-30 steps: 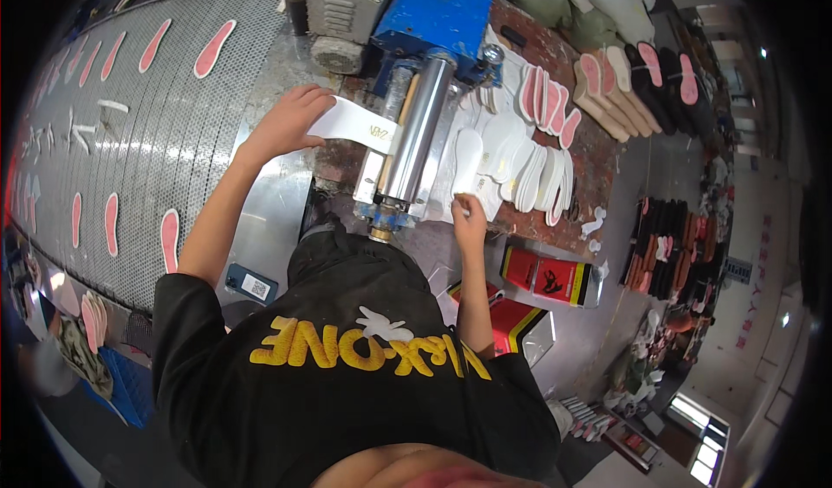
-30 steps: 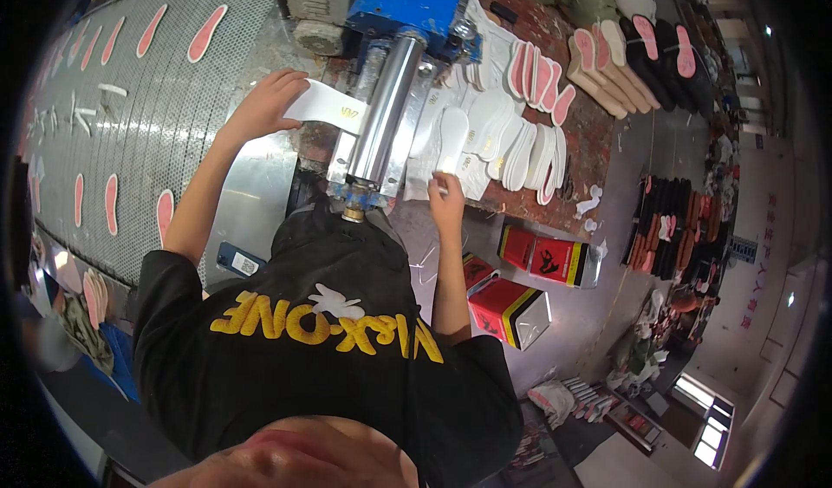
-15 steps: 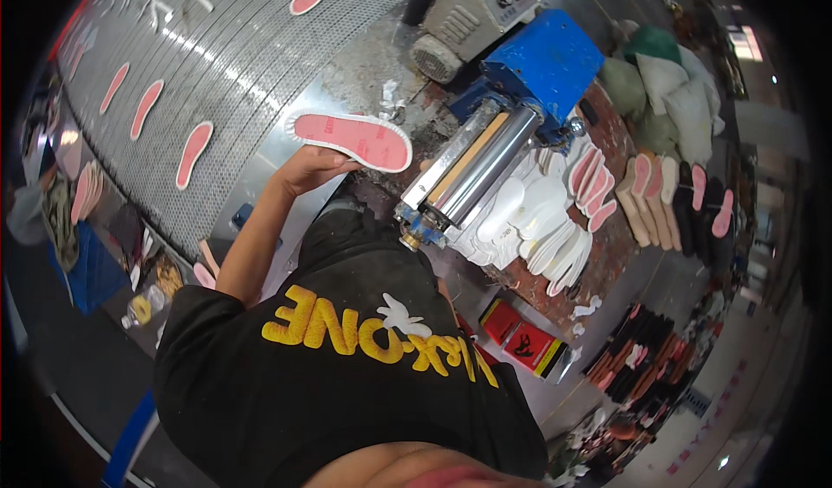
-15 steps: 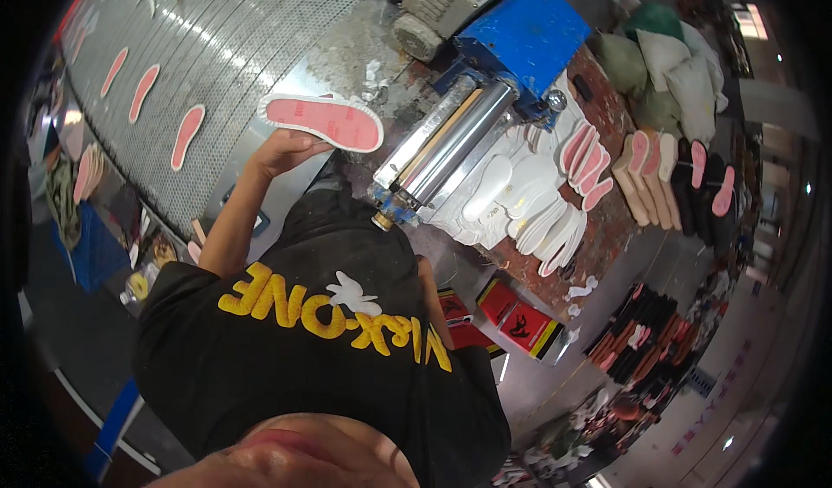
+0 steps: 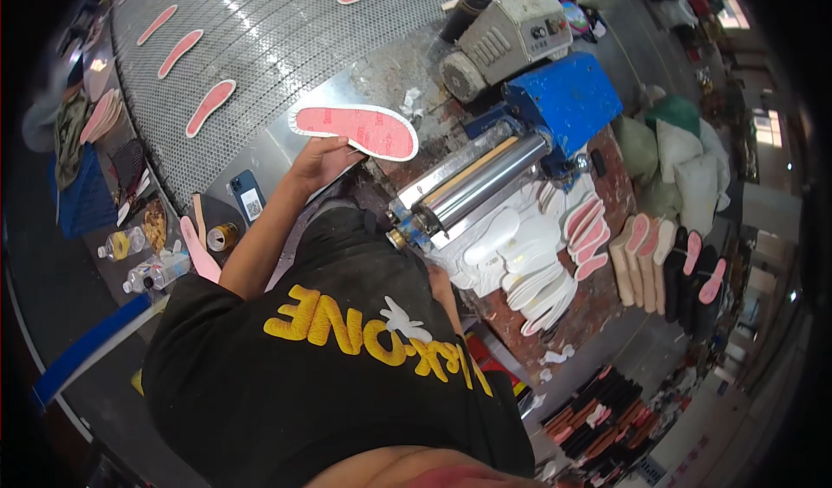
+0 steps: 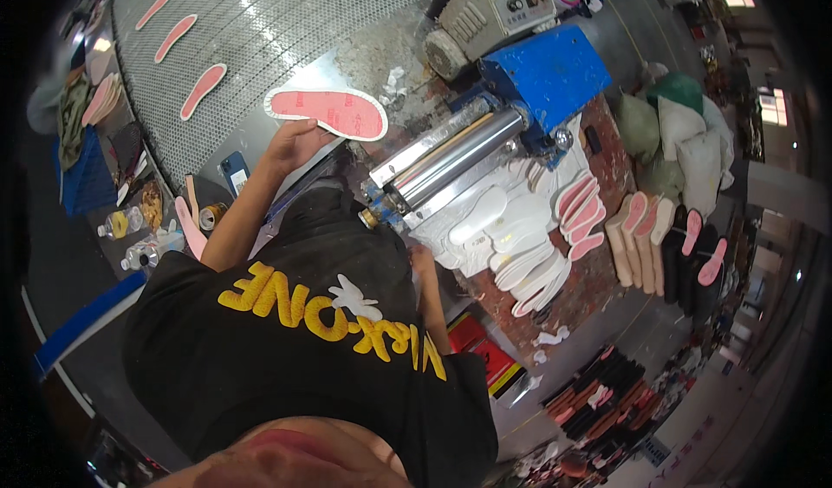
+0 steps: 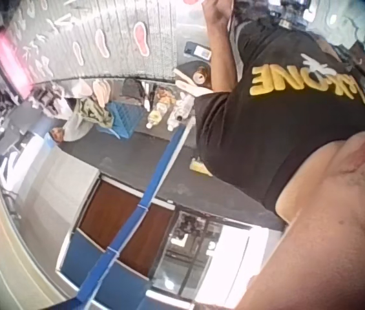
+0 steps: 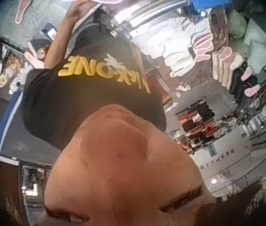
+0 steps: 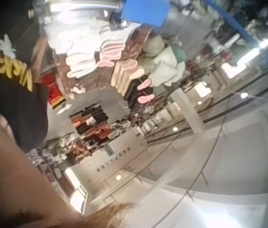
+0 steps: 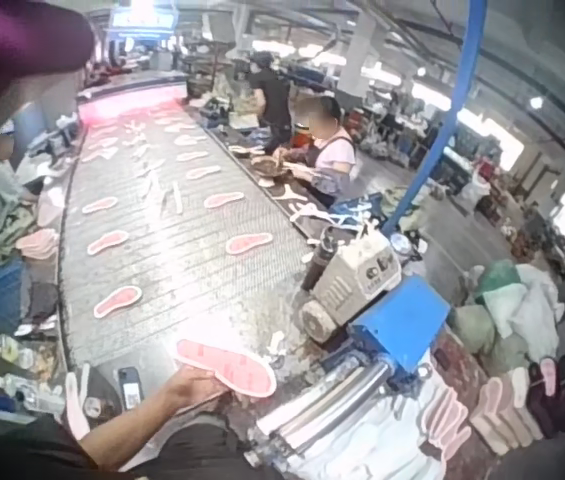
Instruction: The worker is feeding shoe insoles into a rolling machine that applies adhesive or glue.
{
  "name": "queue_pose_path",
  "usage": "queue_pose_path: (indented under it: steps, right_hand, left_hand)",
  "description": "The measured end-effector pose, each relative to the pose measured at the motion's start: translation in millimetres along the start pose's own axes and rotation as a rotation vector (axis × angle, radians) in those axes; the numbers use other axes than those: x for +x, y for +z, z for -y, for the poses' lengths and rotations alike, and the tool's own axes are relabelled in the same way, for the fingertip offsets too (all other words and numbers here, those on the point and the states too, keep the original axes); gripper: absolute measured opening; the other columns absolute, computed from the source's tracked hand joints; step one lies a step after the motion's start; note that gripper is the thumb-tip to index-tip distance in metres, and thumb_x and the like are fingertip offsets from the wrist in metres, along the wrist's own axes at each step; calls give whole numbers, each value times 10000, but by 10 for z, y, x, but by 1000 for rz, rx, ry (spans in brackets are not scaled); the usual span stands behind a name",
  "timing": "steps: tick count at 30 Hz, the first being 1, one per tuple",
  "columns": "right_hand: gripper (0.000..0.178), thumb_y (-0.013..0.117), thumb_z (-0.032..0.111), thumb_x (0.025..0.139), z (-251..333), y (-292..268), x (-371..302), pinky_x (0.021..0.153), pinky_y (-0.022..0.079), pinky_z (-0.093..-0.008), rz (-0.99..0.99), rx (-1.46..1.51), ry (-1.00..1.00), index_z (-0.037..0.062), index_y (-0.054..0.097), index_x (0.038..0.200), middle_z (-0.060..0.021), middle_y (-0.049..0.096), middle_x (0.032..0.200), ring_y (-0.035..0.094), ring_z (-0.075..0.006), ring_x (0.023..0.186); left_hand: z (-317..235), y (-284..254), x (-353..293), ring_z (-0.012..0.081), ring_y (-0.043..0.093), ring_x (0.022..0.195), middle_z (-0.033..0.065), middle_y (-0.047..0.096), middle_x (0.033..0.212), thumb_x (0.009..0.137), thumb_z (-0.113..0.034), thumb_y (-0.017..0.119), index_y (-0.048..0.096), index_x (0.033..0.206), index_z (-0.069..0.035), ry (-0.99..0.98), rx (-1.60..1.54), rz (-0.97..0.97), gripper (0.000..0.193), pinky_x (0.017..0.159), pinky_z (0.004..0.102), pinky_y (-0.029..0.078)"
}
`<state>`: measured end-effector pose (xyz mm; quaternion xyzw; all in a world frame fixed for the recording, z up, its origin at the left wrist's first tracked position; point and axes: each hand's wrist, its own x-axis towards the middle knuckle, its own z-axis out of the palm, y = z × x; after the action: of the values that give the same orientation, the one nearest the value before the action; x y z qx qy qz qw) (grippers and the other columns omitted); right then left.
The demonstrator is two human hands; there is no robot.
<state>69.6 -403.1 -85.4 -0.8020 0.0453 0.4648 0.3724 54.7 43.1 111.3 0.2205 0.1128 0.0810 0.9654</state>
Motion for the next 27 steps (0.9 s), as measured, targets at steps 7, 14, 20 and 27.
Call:
queue_pose_path:
  steps: [7,14,20,27]
  right_hand:
    - [255,523,153,756,-147,31,144,725,470,-393,-15,-331,-185,-40,657,853,-207,646,792,632,-267,813]
    - [272,574,221,786,-116,-74,92,692,473,-371,45,-147,-190,-33,660,829,-144,657,776,608,-208,759]
    - [266,527,169,812,-230,12,237,723,475,-365,83,63,60,-43,656,907,-162,665,860,619,-243,810]
    - [271,521,163,817,-131,24,197,738,473,-367,3,-39,-47,-46,651,930,-175,663,888,620,-250,843]
  left_hand:
    - [196,16,-100,269,513,1152,133,552,1220,819,-103,618,465,1222,-7,79,-76,-95,441,1030,423,363]
    - [232,-33,-161,264,535,1097,126,566,1164,846,-107,572,452,1210,-6,94,-114,-188,396,1000,406,393]
    - [192,-29,-118,292,509,1140,159,510,1250,881,-159,515,393,1266,3,54,-93,-262,436,1015,436,376]
    - [126,-37,-71,303,512,1142,172,515,1249,889,-182,501,383,1281,10,25,-95,-263,452,1009,442,378]
